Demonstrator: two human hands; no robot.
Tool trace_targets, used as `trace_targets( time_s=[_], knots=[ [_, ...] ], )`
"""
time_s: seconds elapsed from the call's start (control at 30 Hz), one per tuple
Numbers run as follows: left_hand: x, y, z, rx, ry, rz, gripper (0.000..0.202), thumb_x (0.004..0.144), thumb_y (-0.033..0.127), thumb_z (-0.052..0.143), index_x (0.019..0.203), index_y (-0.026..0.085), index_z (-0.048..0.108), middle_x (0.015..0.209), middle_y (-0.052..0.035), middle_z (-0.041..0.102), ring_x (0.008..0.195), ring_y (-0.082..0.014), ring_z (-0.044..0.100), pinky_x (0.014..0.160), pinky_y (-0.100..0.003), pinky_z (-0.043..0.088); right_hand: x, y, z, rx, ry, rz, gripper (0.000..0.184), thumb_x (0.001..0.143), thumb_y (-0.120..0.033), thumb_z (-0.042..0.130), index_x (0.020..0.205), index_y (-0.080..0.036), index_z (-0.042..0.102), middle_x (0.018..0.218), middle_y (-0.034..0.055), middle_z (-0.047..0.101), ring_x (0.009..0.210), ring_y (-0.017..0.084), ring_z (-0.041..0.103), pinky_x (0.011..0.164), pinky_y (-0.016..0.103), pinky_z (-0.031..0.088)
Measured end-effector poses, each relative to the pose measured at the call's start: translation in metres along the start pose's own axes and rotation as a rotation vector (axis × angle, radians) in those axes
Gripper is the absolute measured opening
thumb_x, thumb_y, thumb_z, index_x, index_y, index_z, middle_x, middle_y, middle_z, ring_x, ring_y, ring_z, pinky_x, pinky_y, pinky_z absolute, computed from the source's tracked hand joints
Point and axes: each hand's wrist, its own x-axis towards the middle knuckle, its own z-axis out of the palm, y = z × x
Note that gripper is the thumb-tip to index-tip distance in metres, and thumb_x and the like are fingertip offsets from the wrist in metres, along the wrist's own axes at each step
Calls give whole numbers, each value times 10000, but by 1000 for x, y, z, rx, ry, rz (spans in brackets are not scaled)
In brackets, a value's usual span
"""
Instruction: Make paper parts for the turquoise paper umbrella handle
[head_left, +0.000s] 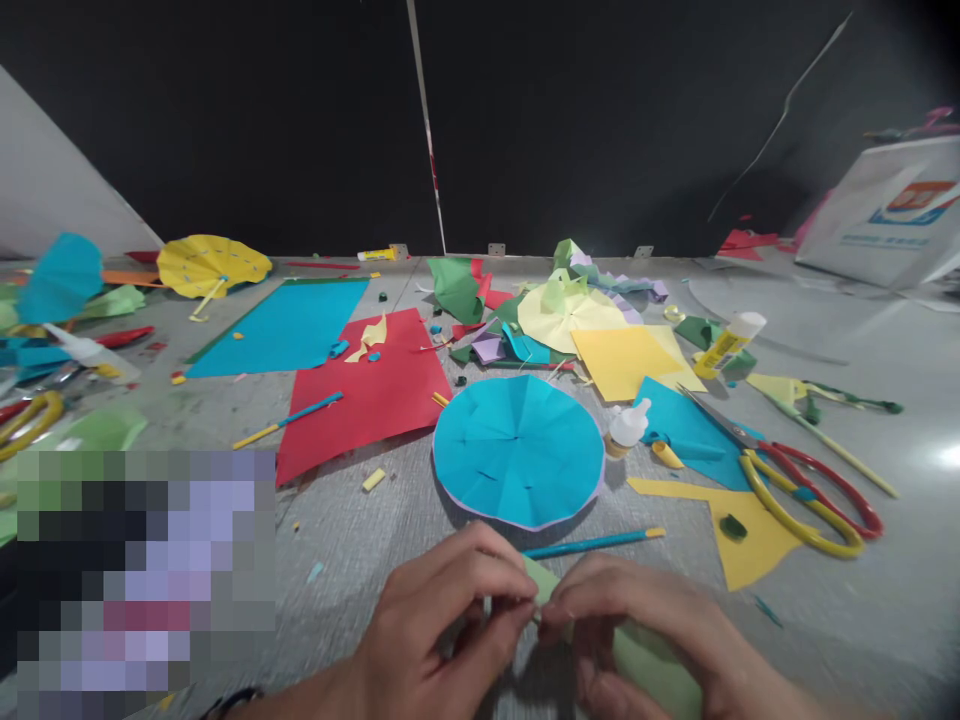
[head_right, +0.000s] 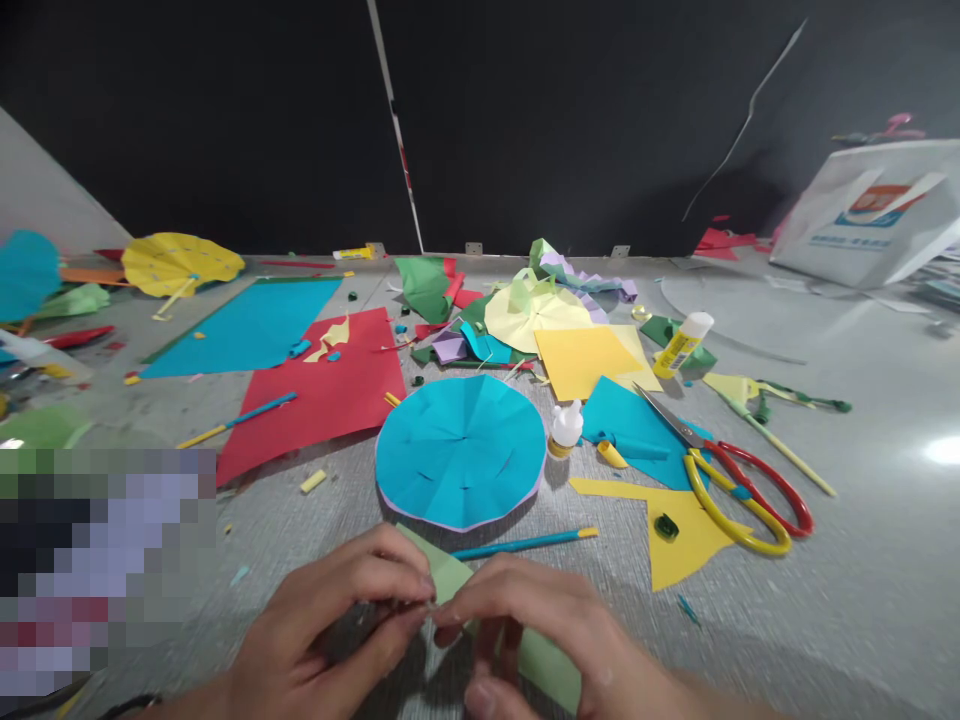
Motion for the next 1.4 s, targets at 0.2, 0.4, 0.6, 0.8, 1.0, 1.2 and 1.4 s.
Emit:
trace_targets(
  time_s=[0.2,0.4,0.6,0.8,1.0,1.2,1.4],
  knots=[
    [0,0,6,-516,-85,-732,198,929,362,747,888,186,667,646,33,620,426,-54,495,380,-138,365,5,7,2,-11,34,47,250,888,-110,772,1085,-253,713,992,31,789,837,157,767,732,226,639],
    [-1,-1,11,-648,-145,-928,391,793,493,870,846,166,663,595,44,579,419,-63,506,348,-130,337,7,8,9,-90,25,-13,89,941,-222,782,975,-225,700,930,35,741,819,161,727,719,236,609],
    [2,4,7,-315,-148,-460,131,905,213,725,802,166,792,865,-66,728,753,-152,693,635,-229,531,9,9,11,-207,61,-144,128,964,-88,662,976,-215,670,896,31,727,789,149,708,677,212,580],
    [6,5,-1,-72,-152,-269,190,967,187,644,848,168,791,911,-77,745,811,-173,693,659,-244,497,14,7,3,-303,-9,-224,168,991,-71,590,1044,-206,676,1002,57,717,876,159,697,745,247,584],
    [10,-2,-5,-15,12,-263,149,923,180,733,782,177,687,856,-29,712,772,-147,652,657,-228,461,17,-9,3,-661,-280,-259,176,990,-91,635,1104,-201,711,1064,59,751,1027,212,694,915,335,598],
    [11,-2,-3,-56,36,-350,168,878,163,756,761,177,637,844,-15,683,727,-133,619,603,-203,428,18,-7,13,-863,-331,-378,102,976,-98,661,991,-170,731,1021,61,762,1019,242,700,945,373,608],
    [12,1,-3,-116,26,-427,160,886,237,752,776,172,656,783,-4,655,709,-142,585,618,-223,420,13,-20,11,-952,-423,-433,116,1002,-176,688,1075,-138,769,1191,71,770,1192,276,680,1072,406,581]
  ],
)
